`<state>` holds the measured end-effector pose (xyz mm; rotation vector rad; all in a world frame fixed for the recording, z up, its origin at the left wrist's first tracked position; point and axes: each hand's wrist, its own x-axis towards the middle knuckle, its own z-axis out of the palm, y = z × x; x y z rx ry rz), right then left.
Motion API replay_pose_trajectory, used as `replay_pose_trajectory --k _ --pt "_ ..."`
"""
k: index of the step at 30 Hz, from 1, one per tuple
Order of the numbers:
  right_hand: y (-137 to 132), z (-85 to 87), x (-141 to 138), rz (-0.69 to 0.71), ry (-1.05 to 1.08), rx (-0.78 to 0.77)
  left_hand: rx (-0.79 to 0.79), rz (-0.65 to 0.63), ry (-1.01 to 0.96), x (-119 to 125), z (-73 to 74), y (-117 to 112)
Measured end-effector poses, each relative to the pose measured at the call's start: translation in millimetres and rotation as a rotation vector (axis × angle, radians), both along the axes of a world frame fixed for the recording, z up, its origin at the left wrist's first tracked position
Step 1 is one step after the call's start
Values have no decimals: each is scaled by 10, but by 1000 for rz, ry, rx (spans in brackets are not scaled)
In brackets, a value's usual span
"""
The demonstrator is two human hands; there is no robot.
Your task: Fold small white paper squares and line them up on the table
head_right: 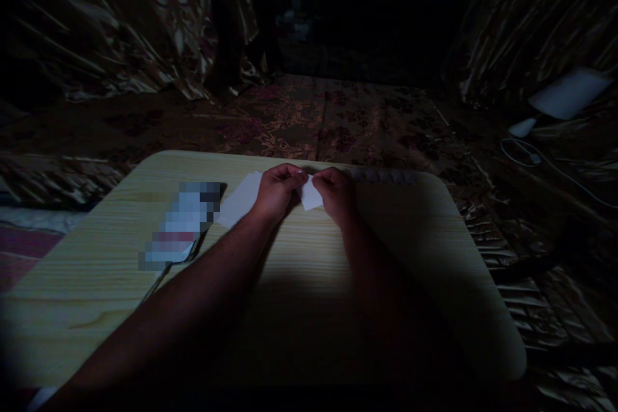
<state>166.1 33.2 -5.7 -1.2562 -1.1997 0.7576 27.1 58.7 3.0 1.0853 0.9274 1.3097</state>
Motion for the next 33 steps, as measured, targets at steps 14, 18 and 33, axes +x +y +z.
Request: replay_pose_trajectory --k 14,18,33 --pt "-2 38 -19 -15 71 -56 -24 30 16 19 8 -1" --pt "-2 52 -4 -44 82 -70 -12 21 74 8 -12 16" --pt "17 60 40 -116 59 -103 -2 -46 136 23 -76 48"
